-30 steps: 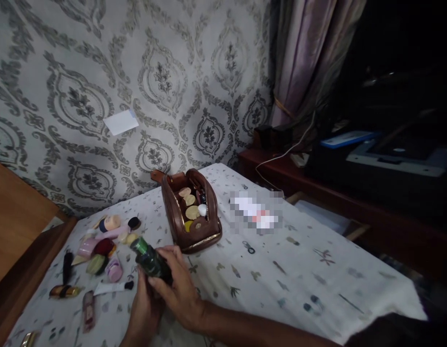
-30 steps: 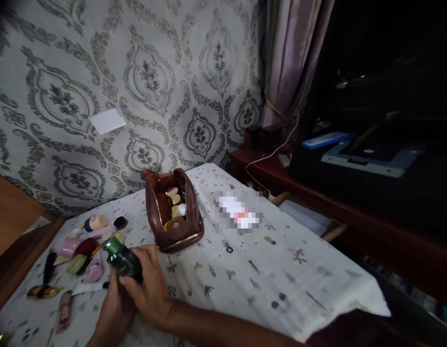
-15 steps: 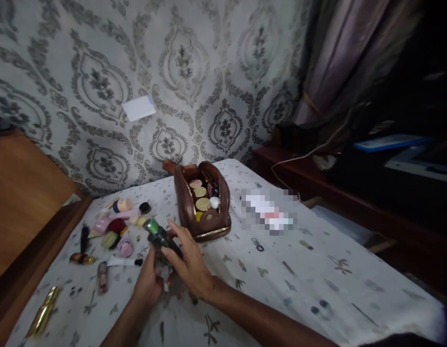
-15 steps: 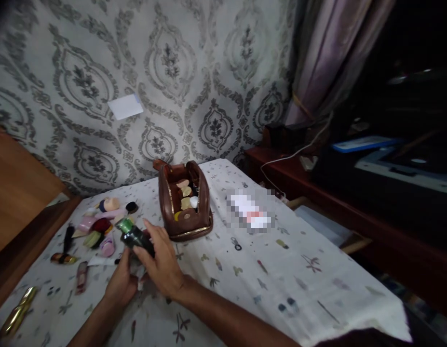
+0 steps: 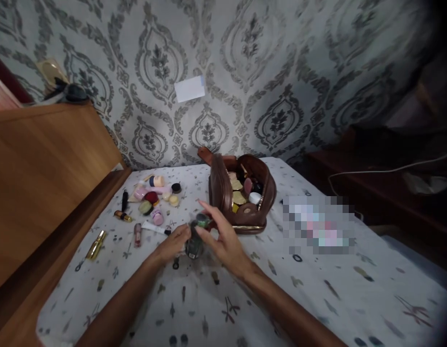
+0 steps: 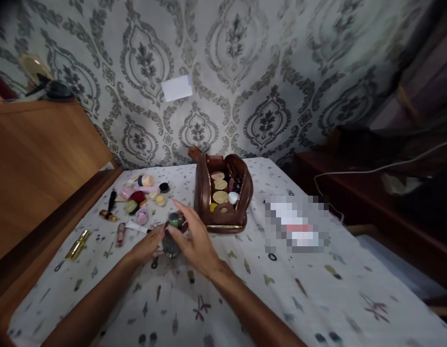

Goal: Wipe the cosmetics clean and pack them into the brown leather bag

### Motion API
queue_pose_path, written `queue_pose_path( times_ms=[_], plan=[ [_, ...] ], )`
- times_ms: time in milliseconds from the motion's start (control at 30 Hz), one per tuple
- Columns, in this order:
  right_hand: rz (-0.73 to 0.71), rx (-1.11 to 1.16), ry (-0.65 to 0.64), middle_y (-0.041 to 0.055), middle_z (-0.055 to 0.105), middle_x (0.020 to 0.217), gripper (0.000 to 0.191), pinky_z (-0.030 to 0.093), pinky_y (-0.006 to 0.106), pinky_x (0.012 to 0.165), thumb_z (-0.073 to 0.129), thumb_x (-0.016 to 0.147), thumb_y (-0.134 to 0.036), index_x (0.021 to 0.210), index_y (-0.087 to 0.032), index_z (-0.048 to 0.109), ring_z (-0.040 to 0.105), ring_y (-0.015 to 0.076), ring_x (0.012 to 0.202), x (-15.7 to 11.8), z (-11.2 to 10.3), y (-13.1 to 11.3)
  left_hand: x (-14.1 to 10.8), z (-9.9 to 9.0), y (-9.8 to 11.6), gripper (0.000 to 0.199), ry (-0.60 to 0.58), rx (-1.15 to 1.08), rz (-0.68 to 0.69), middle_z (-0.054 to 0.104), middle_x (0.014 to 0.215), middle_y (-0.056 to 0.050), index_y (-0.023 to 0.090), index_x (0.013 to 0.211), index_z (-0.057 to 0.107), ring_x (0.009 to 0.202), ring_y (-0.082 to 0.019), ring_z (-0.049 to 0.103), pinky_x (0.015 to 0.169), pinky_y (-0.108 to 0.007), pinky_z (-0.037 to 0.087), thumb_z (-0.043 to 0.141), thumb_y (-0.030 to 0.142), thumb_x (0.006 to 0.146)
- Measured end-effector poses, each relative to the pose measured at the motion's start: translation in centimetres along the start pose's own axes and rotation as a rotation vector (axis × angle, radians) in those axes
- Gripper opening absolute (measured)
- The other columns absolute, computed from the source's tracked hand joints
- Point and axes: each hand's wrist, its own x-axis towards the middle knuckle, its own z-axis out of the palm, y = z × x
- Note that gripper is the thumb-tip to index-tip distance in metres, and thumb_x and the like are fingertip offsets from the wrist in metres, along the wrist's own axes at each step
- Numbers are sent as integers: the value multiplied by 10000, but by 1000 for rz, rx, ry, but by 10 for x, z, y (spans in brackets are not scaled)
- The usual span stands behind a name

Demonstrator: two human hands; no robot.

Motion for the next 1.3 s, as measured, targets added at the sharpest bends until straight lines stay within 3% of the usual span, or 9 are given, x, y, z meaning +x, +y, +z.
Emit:
queue_pose_path(
  times_ms=[133,333,433,533,800,933,1067,1167,1300],
  plan=[
    [4,15,-17,76,676,1065,300,523,322,840,578,937,-330,1208,-228,659,636,205,968,2,-15,2,-1,-5,9,555,-290,140,222,696,888,-56,161,933,656,869,-224,621,742,-312,501,421,661,890],
    [144,-23,82,57,710,945,234,547,282,685,686,835,-359,1020,-218,714,665,198,821,-10,-20,13,-11,2,32,419,101,750,468,655,744,-54,178,859,607,730,-219,645,693,-315,470,307,426,1013],
    [142,-88,84,53,726,911,223,544,298,704,679,827,-354,992,-208,711,667,202,794,-12,-19,7,-21,16,41,382,194,710,661,709,885,-91,166,1026,617,849,-217,678,760,-323,510,281,348,1032],
    [136,-182,61,36,721,855,189,517,296,699,655,831,-337,955,-205,709,642,190,746,-12,-22,-1,-25,27,36,348,147,627,784,711,1095,-111,168,1140,588,1049,-202,662,877,-320,519,281,298,1037],
    [357,-250,17,-31,560,592,199,365,229,477,628,811,-396,782,-203,589,484,125,512,-32,-33,-6,-5,0,-17,388,172,817,553,707,777,-96,172,869,610,771,-239,702,740,-366,556,292,333,1023],
    [439,-212,10,-57,483,528,227,313,226,438,612,793,-412,729,-216,518,420,108,450,-38,-24,-3,-24,15,-5,312,139,763,680,723,1070,-119,160,1049,616,1103,-225,656,963,-370,523,328,277,1019],
    [615,44,18,-55,523,513,325,324,218,401,653,750,-508,731,-229,487,461,115,410,-44,-16,2,-37,34,4,316,-45,678,871,643,1316,-112,152,1252,550,1357,-232,474,1085,-384,443,392,192,981],
    [805,286,71,-56,552,489,442,293,198,373,690,696,-612,762,-235,470,462,110,377,-49,-14,5,-24,22,-4,235,-11,482,563,660,1261,-111,187,1102,606,1297,-263,517,1075,-433,424,466,182,914],
    [1005,565,174,-31,622,563,555,277,169,403,807,566,-598,793,-230,459,480,87,420,-50,-12,4,-2,-2,-14,97,110,239,255,656,800,-45,222,765,546,905,-251,630,966,-448,452,541,264,853]
  ],
)
